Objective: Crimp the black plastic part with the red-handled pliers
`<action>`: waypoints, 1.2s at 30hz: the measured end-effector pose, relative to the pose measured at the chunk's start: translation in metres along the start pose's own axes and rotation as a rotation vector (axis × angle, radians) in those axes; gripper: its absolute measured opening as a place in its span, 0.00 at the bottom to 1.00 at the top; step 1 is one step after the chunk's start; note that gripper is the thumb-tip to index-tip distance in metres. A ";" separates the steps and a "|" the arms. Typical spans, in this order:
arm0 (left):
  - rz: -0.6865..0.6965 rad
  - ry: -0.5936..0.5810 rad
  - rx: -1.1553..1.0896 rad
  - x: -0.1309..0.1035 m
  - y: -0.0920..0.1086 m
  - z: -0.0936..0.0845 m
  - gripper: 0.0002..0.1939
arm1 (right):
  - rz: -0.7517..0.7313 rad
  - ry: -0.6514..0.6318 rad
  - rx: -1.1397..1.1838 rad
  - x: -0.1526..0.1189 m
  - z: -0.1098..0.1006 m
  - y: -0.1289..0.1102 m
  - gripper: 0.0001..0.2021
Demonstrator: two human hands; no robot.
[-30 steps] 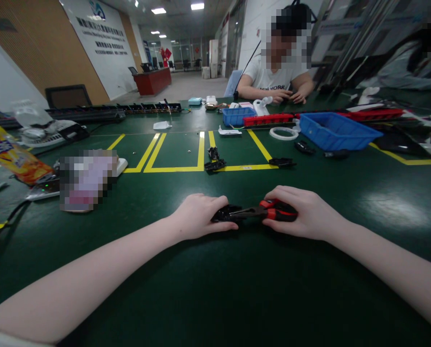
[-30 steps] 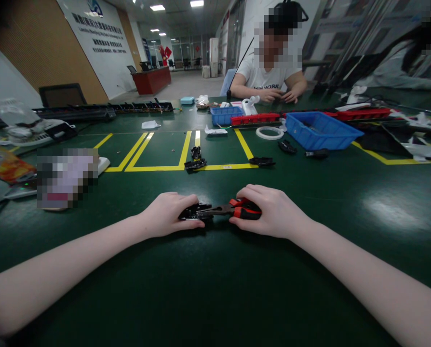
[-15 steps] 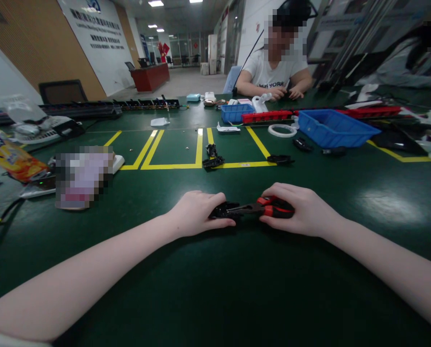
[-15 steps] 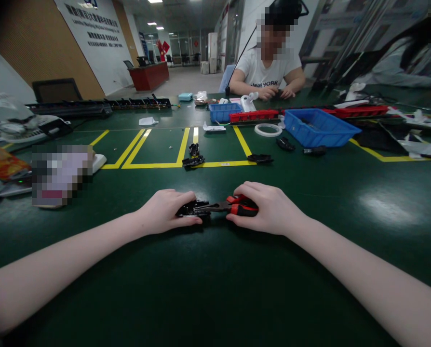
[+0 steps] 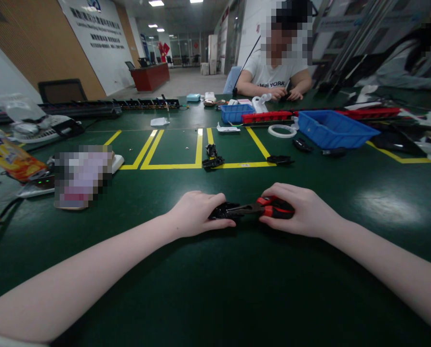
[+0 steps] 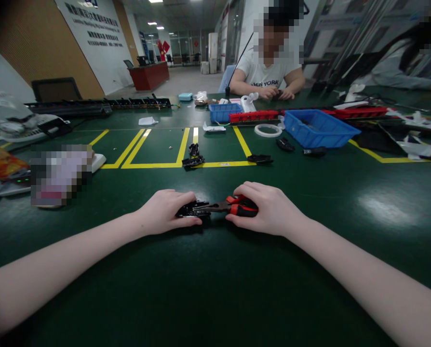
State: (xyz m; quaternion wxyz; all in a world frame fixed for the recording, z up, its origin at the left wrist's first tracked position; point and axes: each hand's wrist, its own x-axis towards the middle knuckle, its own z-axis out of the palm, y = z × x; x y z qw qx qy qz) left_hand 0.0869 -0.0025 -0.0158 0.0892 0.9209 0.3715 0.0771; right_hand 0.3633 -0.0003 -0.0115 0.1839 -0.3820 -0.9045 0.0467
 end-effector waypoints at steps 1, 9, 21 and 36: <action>0.002 0.005 0.002 0.000 0.000 0.000 0.23 | 0.004 -0.002 0.003 0.000 -0.001 0.000 0.17; 0.004 0.002 0.023 0.000 0.000 0.000 0.24 | -0.015 0.003 -0.010 0.000 0.000 0.000 0.17; 0.003 0.004 0.014 0.000 -0.001 0.001 0.24 | -0.006 -0.003 -0.033 0.000 0.000 0.000 0.17; -0.003 -0.001 -0.018 -0.001 0.000 0.000 0.23 | 0.001 -0.002 -0.031 0.001 -0.001 -0.004 0.18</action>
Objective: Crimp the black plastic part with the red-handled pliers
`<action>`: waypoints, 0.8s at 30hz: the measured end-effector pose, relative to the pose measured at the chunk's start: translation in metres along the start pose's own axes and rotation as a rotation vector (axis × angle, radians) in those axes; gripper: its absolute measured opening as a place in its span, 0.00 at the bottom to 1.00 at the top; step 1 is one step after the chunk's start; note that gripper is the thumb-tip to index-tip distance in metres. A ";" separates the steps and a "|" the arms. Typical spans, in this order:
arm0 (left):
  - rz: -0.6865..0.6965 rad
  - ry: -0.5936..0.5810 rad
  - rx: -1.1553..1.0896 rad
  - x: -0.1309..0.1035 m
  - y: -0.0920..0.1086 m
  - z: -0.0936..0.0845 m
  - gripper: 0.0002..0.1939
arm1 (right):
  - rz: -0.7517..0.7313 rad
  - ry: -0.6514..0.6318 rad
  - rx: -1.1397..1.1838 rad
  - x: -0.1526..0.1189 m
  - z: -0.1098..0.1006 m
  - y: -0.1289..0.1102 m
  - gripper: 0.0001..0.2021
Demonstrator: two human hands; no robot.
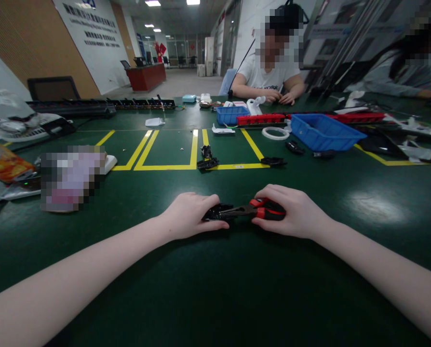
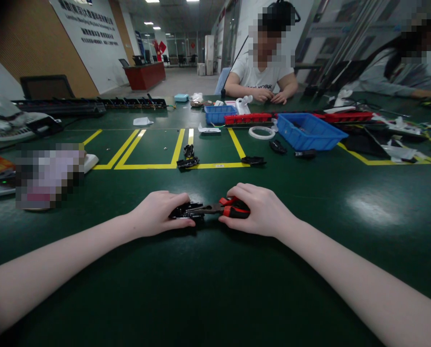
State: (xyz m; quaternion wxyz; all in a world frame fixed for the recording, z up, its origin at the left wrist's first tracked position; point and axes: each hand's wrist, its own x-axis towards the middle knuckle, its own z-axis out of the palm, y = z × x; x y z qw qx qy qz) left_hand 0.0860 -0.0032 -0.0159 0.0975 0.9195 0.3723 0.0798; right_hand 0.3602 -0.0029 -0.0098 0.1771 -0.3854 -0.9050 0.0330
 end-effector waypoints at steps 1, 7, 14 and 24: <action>0.001 0.001 0.001 0.000 0.000 0.000 0.23 | 0.001 0.002 0.001 0.000 0.000 0.000 0.18; 0.016 0.017 0.017 0.000 0.001 0.001 0.23 | -0.006 0.001 0.012 -0.001 0.001 0.001 0.17; 0.017 0.026 0.044 -0.001 0.003 0.003 0.23 | -0.104 0.015 -0.076 0.000 -0.002 0.000 0.17; -0.008 0.032 0.050 -0.001 0.004 0.004 0.22 | -0.132 0.026 -0.182 -0.001 0.000 -0.002 0.18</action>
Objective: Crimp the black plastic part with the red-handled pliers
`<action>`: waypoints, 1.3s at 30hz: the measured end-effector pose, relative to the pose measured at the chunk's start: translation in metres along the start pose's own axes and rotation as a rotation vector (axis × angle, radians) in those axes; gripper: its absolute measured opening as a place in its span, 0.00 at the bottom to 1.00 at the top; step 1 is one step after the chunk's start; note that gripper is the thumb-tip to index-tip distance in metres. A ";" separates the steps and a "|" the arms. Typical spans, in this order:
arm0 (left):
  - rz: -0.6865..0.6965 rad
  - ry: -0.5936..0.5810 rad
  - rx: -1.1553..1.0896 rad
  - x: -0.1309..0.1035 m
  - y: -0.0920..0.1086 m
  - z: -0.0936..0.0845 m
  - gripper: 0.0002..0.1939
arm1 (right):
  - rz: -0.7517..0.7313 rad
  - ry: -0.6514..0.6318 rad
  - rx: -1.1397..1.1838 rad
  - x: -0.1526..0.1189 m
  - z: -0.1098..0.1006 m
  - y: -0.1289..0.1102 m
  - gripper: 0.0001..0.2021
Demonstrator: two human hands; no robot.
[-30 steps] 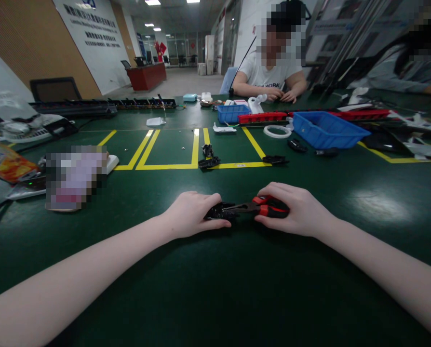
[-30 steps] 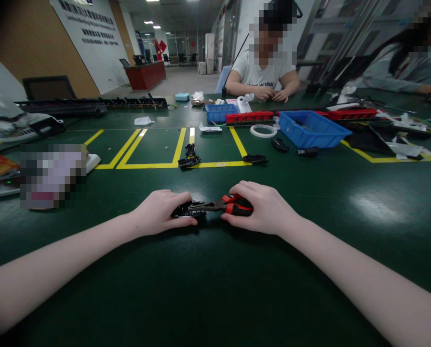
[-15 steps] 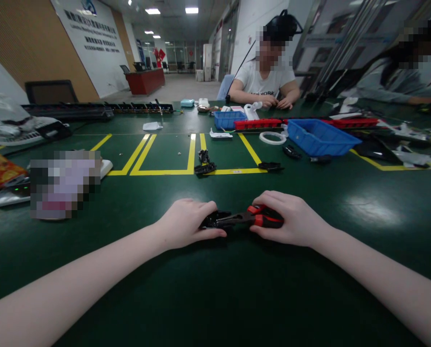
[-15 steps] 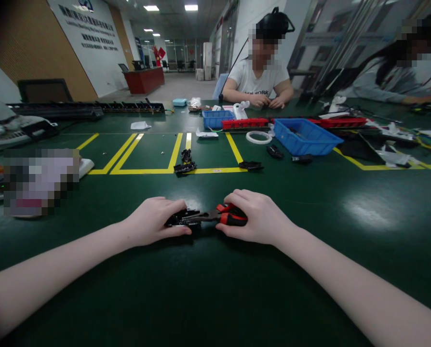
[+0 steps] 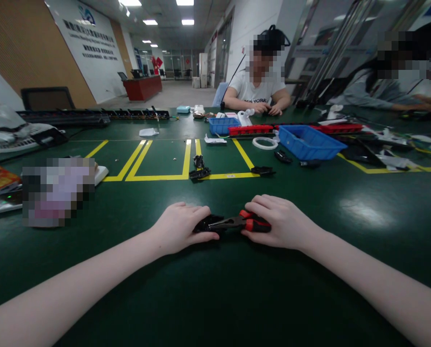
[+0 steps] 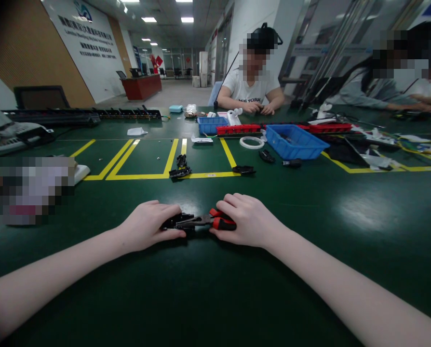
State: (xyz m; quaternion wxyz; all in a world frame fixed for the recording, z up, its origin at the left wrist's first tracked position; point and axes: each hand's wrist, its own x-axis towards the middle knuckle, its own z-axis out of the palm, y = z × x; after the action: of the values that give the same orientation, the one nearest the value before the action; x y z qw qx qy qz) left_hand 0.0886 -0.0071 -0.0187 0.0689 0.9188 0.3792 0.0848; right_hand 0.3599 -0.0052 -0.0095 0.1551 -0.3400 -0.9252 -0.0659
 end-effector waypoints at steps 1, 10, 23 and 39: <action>0.001 0.004 0.003 0.000 0.000 -0.001 0.21 | 0.012 0.012 0.002 0.000 0.001 0.000 0.18; -0.003 0.048 0.038 -0.001 -0.003 -0.002 0.22 | 0.095 0.077 0.109 -0.001 0.004 0.006 0.19; -0.008 0.074 -0.031 0.000 -0.003 0.000 0.22 | 0.165 0.133 0.174 -0.004 0.002 0.011 0.18; 0.217 0.281 -0.171 -0.043 0.041 -0.028 0.14 | 0.370 0.054 0.008 -0.002 0.006 0.018 0.21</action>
State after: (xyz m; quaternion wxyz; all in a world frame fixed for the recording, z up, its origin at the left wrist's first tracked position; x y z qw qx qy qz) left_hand 0.0805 -0.0650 0.0123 0.0835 0.9244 0.2751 0.2509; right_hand 0.3715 0.0082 -0.0159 0.1907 -0.5016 -0.8428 -0.0416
